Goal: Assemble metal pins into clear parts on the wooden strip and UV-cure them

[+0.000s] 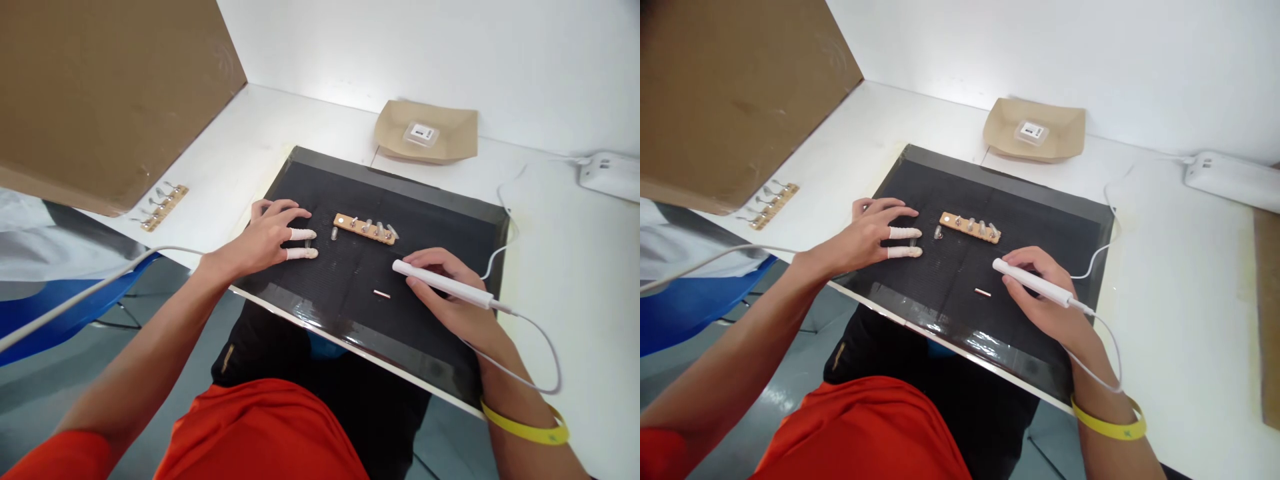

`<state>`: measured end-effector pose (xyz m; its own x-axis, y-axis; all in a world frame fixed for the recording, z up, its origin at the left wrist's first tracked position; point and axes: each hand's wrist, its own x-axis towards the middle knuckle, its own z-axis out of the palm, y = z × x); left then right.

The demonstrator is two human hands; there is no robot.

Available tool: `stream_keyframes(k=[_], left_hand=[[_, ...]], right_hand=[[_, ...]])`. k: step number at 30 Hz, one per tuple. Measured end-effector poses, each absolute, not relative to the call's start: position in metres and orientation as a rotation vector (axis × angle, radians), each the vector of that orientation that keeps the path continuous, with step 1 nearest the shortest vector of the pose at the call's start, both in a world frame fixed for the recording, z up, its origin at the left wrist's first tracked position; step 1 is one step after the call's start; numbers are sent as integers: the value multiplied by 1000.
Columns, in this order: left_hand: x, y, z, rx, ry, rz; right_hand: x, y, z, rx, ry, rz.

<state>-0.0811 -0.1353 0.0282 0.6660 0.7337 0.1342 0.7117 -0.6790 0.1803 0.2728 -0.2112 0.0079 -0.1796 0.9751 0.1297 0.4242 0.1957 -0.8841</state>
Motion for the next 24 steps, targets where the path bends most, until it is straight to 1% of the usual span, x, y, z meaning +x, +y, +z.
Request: stream_keyframes(k=[13,19,24], left_hand=[[-90,-154,24,2635,1342,487],[-101,-168,28,2701,1383,452],[-100,-168,27,2736,1425,488]], right_hand=[[272,-211,9,-1325,-1745,919],[271,-212,10,-1320,-1723,922],[272,-212,11,-1330,-1744,903]])
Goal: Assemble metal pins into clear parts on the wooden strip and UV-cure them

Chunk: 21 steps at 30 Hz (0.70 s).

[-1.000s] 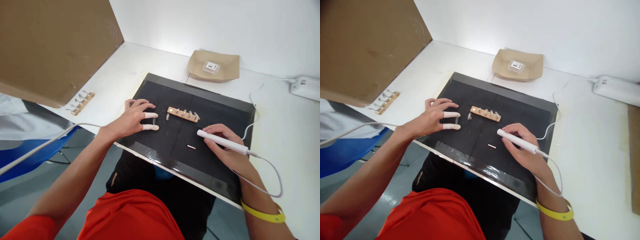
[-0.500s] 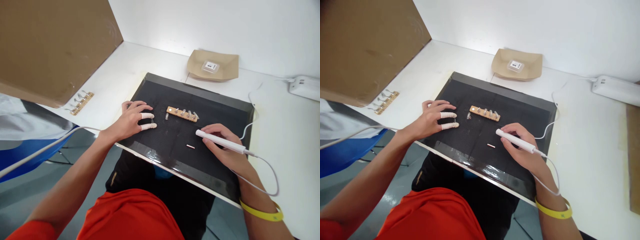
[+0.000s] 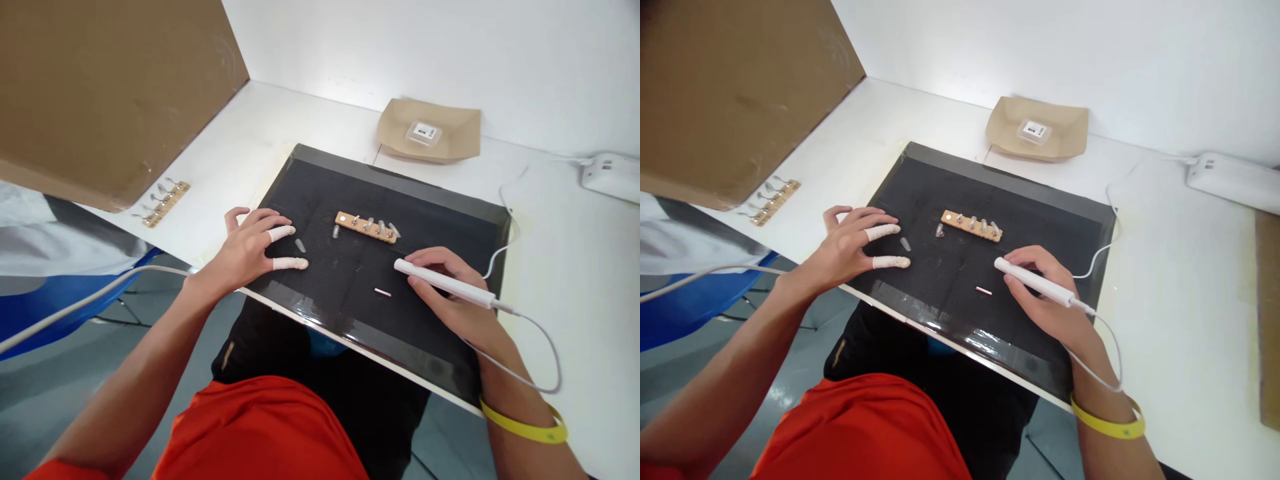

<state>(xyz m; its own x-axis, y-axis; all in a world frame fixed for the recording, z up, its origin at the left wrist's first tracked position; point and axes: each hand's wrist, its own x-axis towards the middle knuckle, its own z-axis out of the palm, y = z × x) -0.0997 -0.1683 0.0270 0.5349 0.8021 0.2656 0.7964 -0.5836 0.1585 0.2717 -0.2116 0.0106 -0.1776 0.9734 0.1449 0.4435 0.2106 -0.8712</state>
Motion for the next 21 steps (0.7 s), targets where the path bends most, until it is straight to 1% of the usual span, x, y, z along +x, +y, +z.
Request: stream_keyframes(k=[8,16,21], left_hand=[[-86,-160,23,2771,1448,508],[-79,-169,27,2887,1470,416],[-73,-173,26,2901,1508,457]], right_hand=[[273,-212,8,-1326,-1761,895],[273,-212,8,-1324,-1770,886],[273,-212,10,-1329,-1761,878]])
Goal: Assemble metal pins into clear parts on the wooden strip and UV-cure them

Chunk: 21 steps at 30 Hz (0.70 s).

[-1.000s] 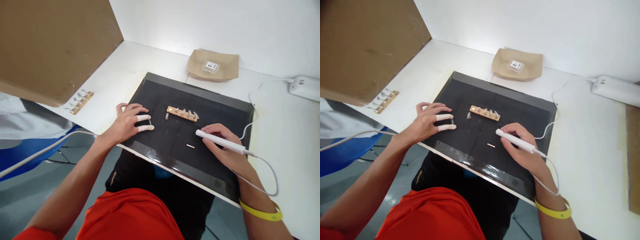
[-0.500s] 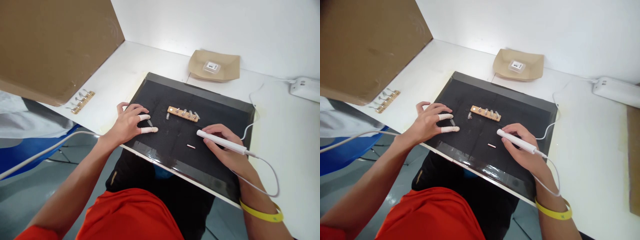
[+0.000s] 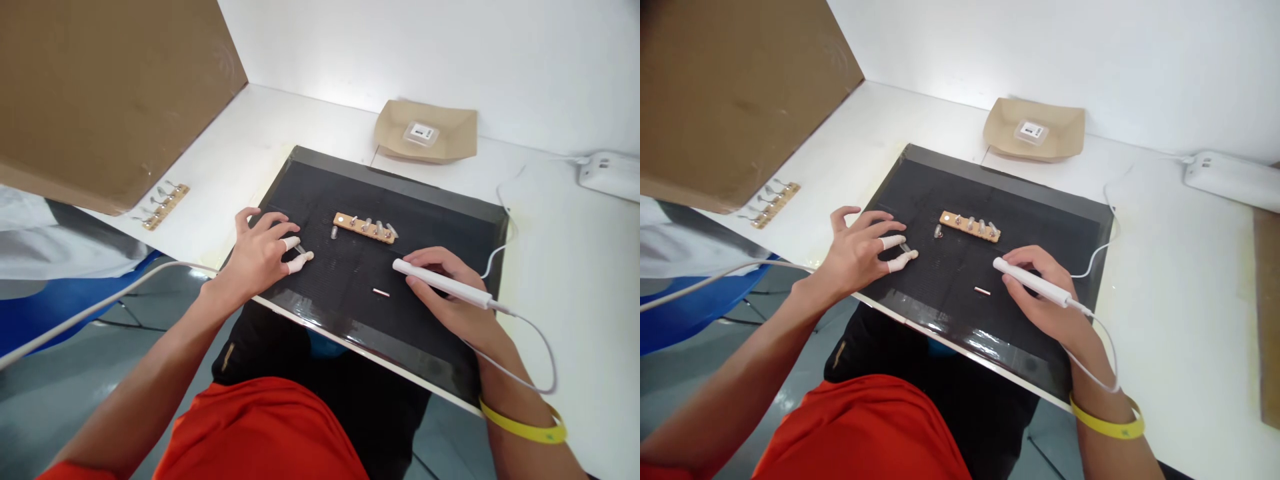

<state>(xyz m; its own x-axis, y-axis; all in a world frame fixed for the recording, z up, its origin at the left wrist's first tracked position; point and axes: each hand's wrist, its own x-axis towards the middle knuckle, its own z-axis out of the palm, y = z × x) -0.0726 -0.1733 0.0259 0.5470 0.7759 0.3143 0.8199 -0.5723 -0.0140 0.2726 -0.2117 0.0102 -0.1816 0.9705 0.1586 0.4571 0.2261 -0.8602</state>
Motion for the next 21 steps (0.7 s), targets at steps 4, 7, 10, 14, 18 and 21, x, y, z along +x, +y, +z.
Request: stream_keyframes(k=[4,7,10,14,18,21], left_hand=[[-70,-174,29,-2628,-1554,-528],[-70,-169,36,-2638,-1582,-612],[-66,-156,46,-2673,-1562,-686],[-49,-128,57,-2922,-1452,-706],[-25,-99,58,-3159,-1301,-556],[-14,-84,55,-3229,-1202,-458]], right_hand=[[273,-212,10,-1331,-1758,873],[273,-212,9,-1327,-1757,873],[274,-212,9,-1322,-1752,880],[274,-212,9,-1330,-1750,880],[274,-212,9,-1344,-1754,877],[274,-211,9,-1358,-1760,868]])
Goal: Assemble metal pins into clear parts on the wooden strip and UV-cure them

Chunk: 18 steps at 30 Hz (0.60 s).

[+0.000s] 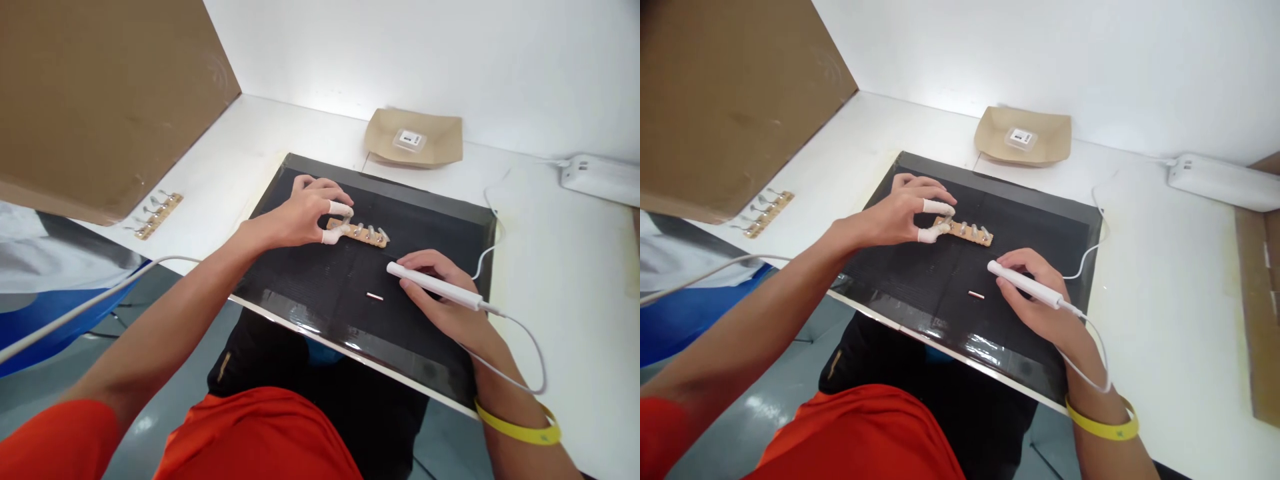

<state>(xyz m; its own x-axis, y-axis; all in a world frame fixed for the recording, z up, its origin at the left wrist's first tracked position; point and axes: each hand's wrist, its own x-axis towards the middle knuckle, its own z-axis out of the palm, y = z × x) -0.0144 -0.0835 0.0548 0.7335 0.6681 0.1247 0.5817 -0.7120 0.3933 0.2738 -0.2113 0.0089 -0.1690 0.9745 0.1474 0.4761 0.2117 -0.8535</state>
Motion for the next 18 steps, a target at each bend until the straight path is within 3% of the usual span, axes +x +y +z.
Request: stream_keyframes(k=[18], left_hand=[[-9,-76,50,2616,956,212]], right_hand=[[275,-211,7,-1295,-1788,857]])
